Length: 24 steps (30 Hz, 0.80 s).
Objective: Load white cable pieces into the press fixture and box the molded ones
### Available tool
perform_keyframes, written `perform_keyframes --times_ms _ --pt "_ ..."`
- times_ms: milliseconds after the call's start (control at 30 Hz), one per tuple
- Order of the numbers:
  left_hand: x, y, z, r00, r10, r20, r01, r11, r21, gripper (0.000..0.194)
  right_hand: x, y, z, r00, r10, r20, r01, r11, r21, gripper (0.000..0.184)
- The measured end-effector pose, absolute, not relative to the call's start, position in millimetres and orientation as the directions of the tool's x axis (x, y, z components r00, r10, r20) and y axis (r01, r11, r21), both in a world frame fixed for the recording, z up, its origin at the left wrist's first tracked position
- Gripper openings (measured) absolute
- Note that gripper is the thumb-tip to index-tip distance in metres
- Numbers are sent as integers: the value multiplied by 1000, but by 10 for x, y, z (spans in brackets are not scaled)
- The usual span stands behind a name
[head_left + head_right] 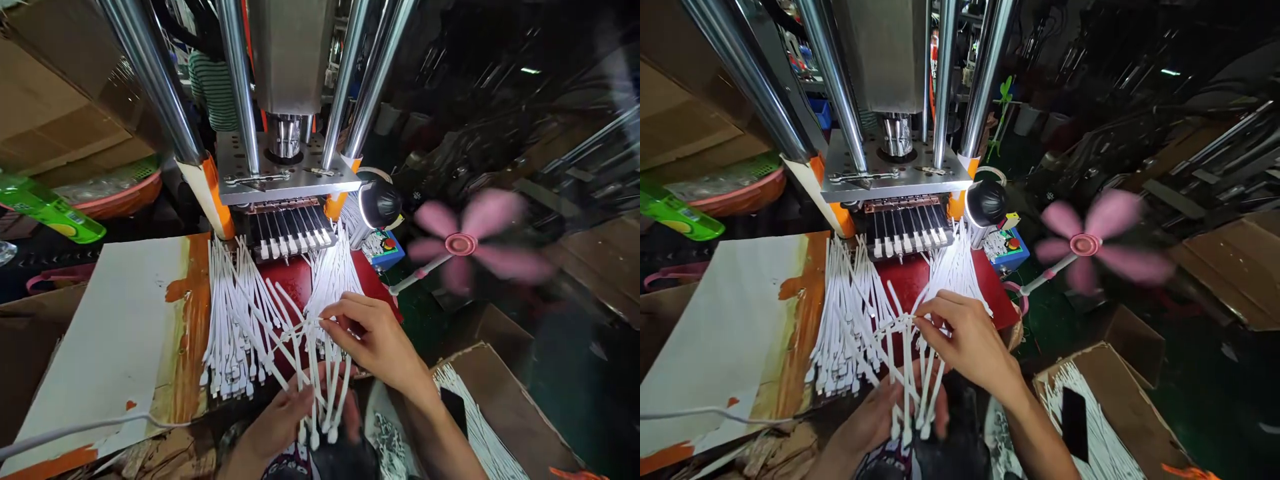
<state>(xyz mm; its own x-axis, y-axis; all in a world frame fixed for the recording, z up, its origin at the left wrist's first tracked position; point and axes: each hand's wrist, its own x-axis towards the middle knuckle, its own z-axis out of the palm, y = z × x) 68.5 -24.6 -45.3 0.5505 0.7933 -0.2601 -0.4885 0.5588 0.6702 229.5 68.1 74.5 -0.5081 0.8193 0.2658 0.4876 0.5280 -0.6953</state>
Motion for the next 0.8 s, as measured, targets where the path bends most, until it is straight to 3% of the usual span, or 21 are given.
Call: perform_keyframes --times_ms 67,167,233,300,400,500,567,633,700,800 --pt "706 -239 -385 534 784 -317 -438 577 690 50 2348 736 650 -382 857 345 520 508 -687 12" --pt "661 -208 -290 573 750 -330 -369 596 713 51 2644 818 367 208 812 546 558 360 -748 15" --pt "613 -195 -250 638 707 -304 -328 607 724 51 3013 766 80 572 659 488 481 212 -851 27" --pt "562 -195 -236 702 659 -270 -296 615 731 50 3444 564 -239 689 657 306 412 -7 -911 40" --pt "476 -205 -251 763 611 -210 -271 599 754 43 3909 48 -636 653 751 -94 438 -477 -762 45" --pt "370 -168 -250 818 561 -125 -228 517 825 35 3825 -390 -800 467 787 -404 306 -572 -761 56" --pt "269 -100 -207 874 482 -64 -179 441 879 37 3452 -480 -775 134 835 -533 79 -545 -834 67" --pt "113 -19 -131 931 363 -42 -91 341 936 42 2936 -398 -673 -226 825 -518 -192 -559 -807 76" --pt "-120 30 -39 954 286 -88 28 206 978 45 2398 -199 -531 -473 780 -409 -387 -601 -699 84" --pt "-594 -35 57 860 447 -246 268 14 963 39 1693 187 -334 -644 683 -344 -392 -681 -619 68"
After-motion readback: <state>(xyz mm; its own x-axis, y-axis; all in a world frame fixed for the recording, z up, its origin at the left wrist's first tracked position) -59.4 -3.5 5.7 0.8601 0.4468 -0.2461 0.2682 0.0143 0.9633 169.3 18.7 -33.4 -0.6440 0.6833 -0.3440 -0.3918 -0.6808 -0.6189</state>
